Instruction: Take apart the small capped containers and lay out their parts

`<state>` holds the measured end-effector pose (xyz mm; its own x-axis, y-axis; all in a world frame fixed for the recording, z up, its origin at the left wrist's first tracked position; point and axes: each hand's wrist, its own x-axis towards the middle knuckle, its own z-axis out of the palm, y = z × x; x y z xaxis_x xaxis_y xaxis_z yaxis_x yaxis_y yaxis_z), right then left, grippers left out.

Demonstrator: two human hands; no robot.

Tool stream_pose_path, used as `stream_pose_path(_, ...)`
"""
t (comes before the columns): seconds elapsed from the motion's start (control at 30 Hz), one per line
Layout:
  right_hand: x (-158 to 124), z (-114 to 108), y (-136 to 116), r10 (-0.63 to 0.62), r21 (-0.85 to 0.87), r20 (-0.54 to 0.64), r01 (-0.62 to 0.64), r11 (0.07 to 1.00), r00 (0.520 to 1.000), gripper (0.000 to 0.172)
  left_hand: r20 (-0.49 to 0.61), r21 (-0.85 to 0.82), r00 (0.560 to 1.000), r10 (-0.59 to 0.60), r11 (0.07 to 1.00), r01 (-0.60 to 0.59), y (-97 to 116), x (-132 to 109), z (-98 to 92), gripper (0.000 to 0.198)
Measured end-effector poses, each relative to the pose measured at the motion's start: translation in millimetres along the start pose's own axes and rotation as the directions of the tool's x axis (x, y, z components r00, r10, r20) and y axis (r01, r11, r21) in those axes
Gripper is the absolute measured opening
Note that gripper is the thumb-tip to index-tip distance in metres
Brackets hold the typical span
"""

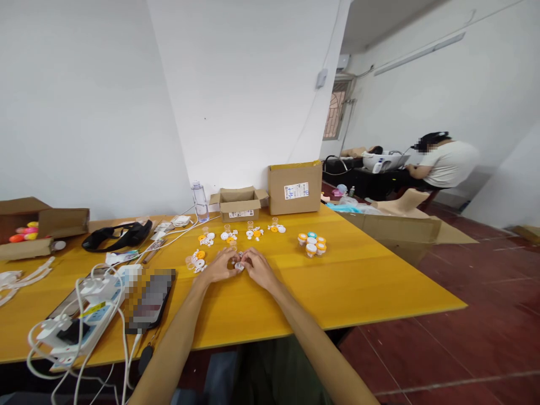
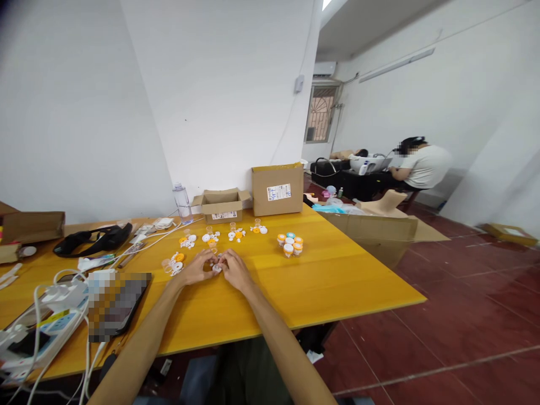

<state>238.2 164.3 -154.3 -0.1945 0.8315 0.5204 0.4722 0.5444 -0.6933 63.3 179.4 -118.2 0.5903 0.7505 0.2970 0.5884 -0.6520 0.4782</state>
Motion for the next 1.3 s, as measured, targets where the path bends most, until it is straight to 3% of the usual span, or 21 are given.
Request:
stream_pose_path(0.17, 0, -1, 7, -0.006, -0.103, -0.084, -0.002, 0.995, 0.996, 0.016, 0.013, -0.003, 1.000, -0.005, 1.000, 0.005, -1, -1, -0.1, 0.013)
stream_pose_path(0.37, -3, 3, 10, -0.008, -0.232, -0.075, -0.010, 0.973, 0.997, 0.020, 0.012, -0.007, 1.000, -0.009, 1.000, 0.009, -4, 0, 0.4, 0.014)
stream_pose_path(0.73, 0, -1, 4, -0.001, -0.202, -0.109, -0.022, 0.979, 0.994, 0.021, -0.010, -0.029, 1.000, -0.017, 0.999, 0.017, -4, 0, 0.3, 0.015)
stream_pose_path(0.9, 1, -4, -1, 0.017, -0.181, -0.082, -0.031, 0.983, 0.996, 0.018, -0.009, -0.029, 1.000, -0.023, 0.999, 0.023, -3, 0, 0.0, 0.016)
stream_pose_path(1.3, -6, -6, -14, -0.155, -0.140, 0.076, 0.164, 0.976, 0.985, 0.020, -0.023, -0.026, 1.000, 0.013, 1.000, -0.013, -1, 1, 0.7, 0.007)
